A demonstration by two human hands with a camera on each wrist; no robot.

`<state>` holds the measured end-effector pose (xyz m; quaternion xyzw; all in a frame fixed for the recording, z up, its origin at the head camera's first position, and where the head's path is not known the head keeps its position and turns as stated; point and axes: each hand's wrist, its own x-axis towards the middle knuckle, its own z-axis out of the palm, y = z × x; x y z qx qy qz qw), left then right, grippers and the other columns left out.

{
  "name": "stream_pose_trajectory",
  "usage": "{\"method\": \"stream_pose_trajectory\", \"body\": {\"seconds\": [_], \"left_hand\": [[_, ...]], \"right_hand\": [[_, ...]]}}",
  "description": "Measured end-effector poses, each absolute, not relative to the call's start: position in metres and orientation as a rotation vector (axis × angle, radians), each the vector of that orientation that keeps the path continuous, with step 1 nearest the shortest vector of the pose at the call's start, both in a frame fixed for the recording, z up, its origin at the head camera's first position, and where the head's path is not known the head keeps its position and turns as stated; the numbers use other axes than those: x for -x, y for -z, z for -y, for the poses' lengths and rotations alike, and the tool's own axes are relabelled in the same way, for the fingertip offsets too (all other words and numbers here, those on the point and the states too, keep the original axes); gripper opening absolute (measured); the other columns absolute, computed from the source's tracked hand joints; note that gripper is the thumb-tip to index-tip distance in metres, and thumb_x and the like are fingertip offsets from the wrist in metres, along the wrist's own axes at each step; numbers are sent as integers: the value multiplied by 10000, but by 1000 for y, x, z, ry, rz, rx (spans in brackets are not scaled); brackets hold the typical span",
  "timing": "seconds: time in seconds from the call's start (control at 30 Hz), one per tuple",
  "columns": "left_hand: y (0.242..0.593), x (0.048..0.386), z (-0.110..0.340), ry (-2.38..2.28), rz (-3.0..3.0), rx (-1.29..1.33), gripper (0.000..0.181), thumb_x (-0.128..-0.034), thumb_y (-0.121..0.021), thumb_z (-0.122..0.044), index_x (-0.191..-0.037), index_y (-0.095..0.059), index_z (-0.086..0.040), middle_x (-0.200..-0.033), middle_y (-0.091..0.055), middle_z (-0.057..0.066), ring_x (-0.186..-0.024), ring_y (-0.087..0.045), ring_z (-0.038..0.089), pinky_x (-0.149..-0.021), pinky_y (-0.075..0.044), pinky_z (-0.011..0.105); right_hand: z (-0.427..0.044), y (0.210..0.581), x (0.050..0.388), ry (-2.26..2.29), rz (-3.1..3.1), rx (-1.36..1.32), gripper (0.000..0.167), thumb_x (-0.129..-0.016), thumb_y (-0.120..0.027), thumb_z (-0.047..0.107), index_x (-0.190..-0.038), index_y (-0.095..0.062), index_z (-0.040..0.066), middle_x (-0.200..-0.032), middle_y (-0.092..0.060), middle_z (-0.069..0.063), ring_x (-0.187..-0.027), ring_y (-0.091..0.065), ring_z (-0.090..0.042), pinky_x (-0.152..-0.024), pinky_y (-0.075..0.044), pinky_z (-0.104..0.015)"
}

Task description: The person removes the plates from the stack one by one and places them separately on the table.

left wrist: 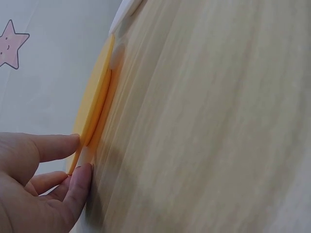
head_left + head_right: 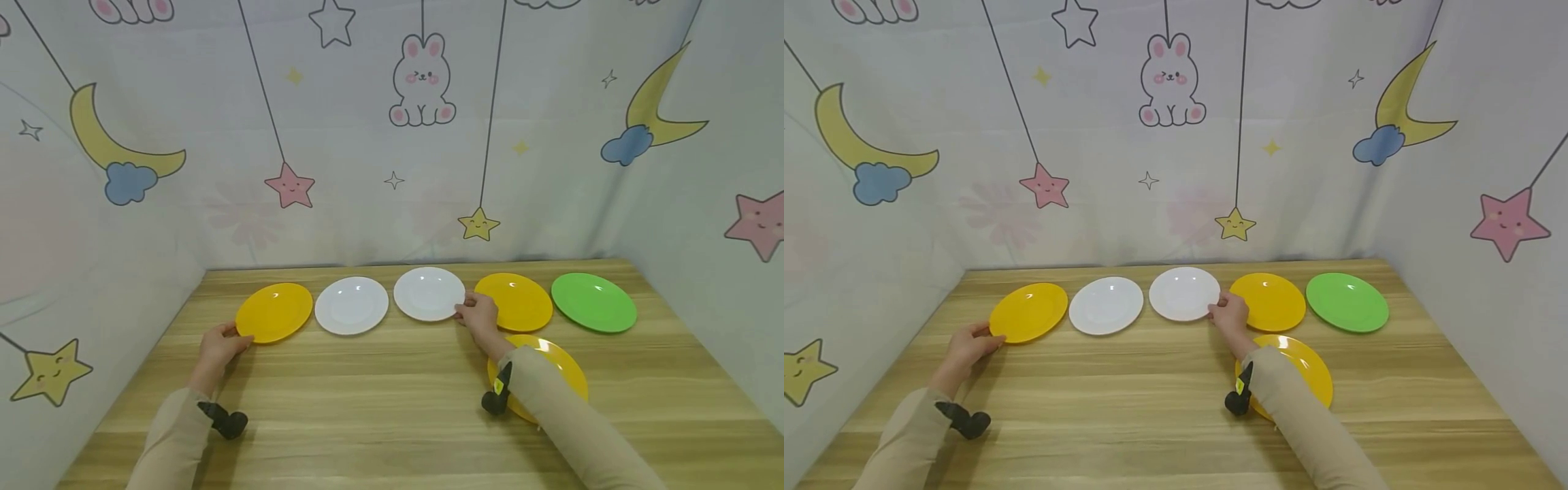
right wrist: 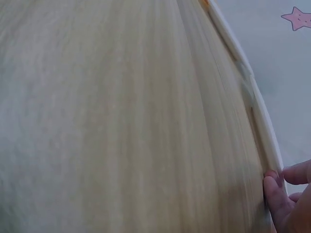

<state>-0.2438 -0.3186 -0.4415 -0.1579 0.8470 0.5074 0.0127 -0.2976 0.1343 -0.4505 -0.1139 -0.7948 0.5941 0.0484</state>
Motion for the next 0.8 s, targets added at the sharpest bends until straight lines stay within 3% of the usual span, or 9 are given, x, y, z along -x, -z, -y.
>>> {"method": "stream_pose_trajectory", "body": {"seconds": [0.2, 0.47, 0.6, 0.7, 0.8], "left_hand": [[442, 244, 319, -1577, -2638, 478, 609, -865, -566, -47, -1345, -250, 157, -1331, -343, 344, -1061, -498, 280, -677, -477, 95], [442, 246, 320, -1588, -2624, 480, 638, -862, -581, -64, -1348, -233, 158, -1342, -320, 350, -1147, -441, 366, -712, -499, 130], [440, 246, 321, -1589, -2616, 469, 634, -857, -587, -69, -1339, -249, 167, -1322, -345, 352, -900, -578, 166, -675, -494, 117], [437, 247, 322, -1589, -2585, 485, 637, -860, -579, -81, -1336, -242, 176, -1308, -349, 360, -747, -567, 33, -700, -512, 155], [431, 249, 324, -1539, -2557, 562, 671, -881, -539, -120, -1352, -166, 180, -1330, -309, 367, -901, -596, 199, -886, -483, 312]], "right_hand": [[-135, 450, 298, -1688, 2511, 284, 302, -821, -622, -7, -1114, -602, -80, -939, -631, -225, -671, -647, -175, -563, -541, -208], [-137, 449, 296, -1675, 2540, 276, 346, -830, -623, 19, -1162, -577, -65, -1020, -624, -233, -768, -659, -225, -612, -551, -235], [-141, 450, 295, -1658, 2544, 249, 330, -825, -632, 38, -1136, -592, -66, -1023, -623, -234, -735, -655, -205, -600, -552, -238], [-145, 449, 295, -1652, 2553, 243, 296, -813, -652, 62, -1088, -617, -44, -1027, -618, -211, -704, -641, -177, -588, -551, -237], [-150, 446, 295, -1635, 2595, 202, 275, -811, -659, 83, -1054, -615, -35, -1056, -603, -197, -719, -629, -175, -616, -552, -247]]}}
